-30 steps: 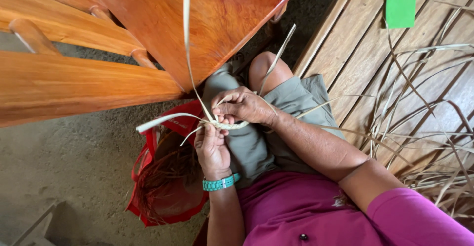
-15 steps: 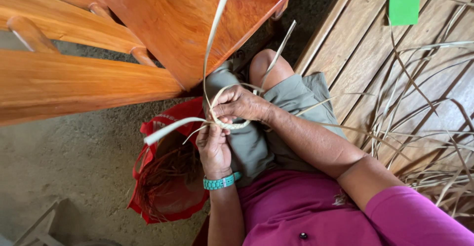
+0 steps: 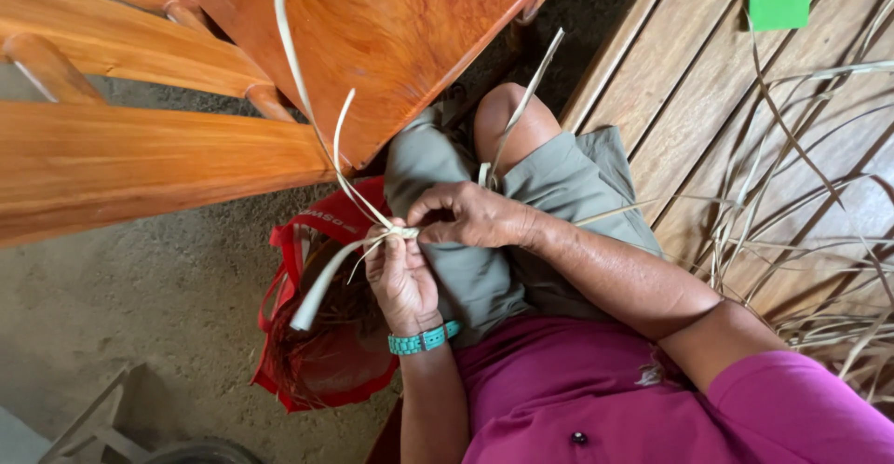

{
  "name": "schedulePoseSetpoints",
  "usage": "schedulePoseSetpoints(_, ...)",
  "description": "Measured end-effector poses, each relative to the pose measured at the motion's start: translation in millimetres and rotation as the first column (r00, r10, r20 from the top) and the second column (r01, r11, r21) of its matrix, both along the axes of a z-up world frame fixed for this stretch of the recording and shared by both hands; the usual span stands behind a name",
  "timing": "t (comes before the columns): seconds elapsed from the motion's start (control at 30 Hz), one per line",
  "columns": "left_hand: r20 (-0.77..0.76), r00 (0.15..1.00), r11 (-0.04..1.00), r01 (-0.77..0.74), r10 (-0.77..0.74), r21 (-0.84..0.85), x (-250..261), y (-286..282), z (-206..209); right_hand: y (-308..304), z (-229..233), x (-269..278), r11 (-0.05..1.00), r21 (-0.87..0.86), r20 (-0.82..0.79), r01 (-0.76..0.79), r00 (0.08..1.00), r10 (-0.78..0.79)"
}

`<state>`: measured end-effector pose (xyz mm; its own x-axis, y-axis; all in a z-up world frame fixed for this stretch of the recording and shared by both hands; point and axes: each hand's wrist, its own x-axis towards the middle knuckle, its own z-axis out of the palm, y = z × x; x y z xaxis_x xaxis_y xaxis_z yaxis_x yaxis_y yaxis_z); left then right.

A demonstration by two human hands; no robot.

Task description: Weave and braid long strips of plant fiber to create a cord

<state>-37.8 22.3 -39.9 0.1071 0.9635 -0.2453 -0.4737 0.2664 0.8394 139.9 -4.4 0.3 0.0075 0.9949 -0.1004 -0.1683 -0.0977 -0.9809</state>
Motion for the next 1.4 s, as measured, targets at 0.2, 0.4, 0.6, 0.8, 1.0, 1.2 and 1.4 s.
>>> schedulePoseSetpoints(0.2,0.126,0.987,0.995,0.102,-0.104,0.02,-22.5,9.2,-22.7,-3.8,-14.4,-23.3,0.933,0.331,0.104,0.141,0.977,-0.184)
schedulePoseSetpoints(0.4,0.295,0.939,0.982,0.188,-0.179,-0.001,-23.2,7.9,-10.6,-1.1,-11.8,-39.0,0.738,0.64,0.303,0.213,0.812,-0.498)
schedulePoseSetpoints(0.6,0.287,0.943,0.977,0.197,-0.168,-0.077,-40.7,11.0,-37.3,-0.8,-8.4,-46.6,0.684,0.68,0.311,0.265,0.74,-0.597)
schedulePoseSetpoints(0.8,0.263,0.93,0.956,0.284,-0.257,-0.07,-15.7,15.9,4.7,-2.7,10.9,-50.9,0.767,0.567,0.336,0.299,0.767,-0.547)
schedulePoseSetpoints(1.0,0.289,0.926,0.957,0.277,-0.241,-0.089,-24.9,26.5,-22.0,-3.2,14.6,-40.9,0.858,0.412,0.122,0.307,0.914,-0.387)
schedulePoseSetpoints(1.2,0.315,0.924,0.964,0.253,-0.216,-0.082,-8.7,17.2,-9.4,20.0,28.1,-15.2,0.888,0.436,0.069,0.147,0.978,-0.196)
schedulePoseSetpoints(1.4,0.342,0.914,0.966,0.252,-0.218,-0.056,10.5,15.5,11.6,24.3,21.7,2.8,0.937,0.35,0.052,-0.003,0.999,-0.017)
